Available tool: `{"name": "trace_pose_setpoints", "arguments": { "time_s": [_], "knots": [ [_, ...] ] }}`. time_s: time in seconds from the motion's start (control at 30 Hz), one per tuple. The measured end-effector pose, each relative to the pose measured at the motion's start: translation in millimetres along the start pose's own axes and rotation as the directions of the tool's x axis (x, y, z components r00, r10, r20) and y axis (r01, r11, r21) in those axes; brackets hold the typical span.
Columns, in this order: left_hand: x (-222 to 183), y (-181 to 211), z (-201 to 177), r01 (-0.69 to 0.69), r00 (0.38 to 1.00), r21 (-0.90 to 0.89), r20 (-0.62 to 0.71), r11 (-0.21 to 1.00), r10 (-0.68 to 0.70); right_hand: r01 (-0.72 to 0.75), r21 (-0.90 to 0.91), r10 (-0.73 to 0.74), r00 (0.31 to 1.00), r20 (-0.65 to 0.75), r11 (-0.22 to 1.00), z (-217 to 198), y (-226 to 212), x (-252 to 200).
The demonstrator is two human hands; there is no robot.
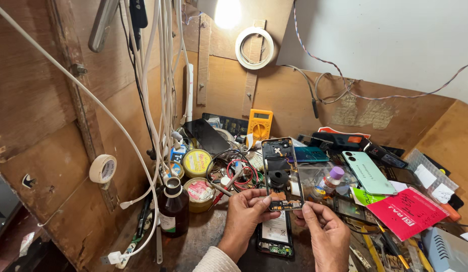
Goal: The person disassembles a mobile phone by prying off the back cover, then disconnects internal components and uses multimeter probes to check points on the circuit board.
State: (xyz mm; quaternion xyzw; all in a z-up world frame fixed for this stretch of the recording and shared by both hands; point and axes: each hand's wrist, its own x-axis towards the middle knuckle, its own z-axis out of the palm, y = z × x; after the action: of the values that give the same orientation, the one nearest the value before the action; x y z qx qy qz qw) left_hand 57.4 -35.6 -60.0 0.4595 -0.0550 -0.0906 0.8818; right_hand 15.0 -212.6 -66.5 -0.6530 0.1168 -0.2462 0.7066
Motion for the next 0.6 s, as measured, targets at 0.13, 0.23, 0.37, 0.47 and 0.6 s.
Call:
{"name": "trace_pose_setpoints", "arguments": {
  "time_s": [0.13,0.23,0.37,0.47,0.6],
  "knots": [
    [0.6,-1.5,-1.3,0.0,1.0,0.011,0.005,1.0,0.0,0.018,0.008,-0.018,1.0,0.004,1.0,0.0,-0.1,-0.6],
    [1.4,-2.5,-1.3,0.005,1.0,0.013,0.005,1.0,-0.005,0.0,0.01,0.0,1.0,0.008,1.0,-0.4,-0.4,-1.4],
    [1.2,-2.3,-2.4,0.013,1.0,0.01,0.01,1.0,-0.013,-0.008,0.003,0.008,1.0,-0.002,1.0,0.8,-2.3,-1.9],
    [0.9,-1.8,-2.4,0.03,0.999,0.004,0.014,1.0,-0.03,-0.006,-0.003,0.006,1.0,0.005,1.0,-0.2,-2.9,-2.8],
    [-1.2,0.2,-1.2,0.028,0.999,0.001,0.025,1.0,-0.028,0.034,-0.001,-0.034,0.999,0.039,0.999,-2.4,-0.3,-3.1]
  ]
}}
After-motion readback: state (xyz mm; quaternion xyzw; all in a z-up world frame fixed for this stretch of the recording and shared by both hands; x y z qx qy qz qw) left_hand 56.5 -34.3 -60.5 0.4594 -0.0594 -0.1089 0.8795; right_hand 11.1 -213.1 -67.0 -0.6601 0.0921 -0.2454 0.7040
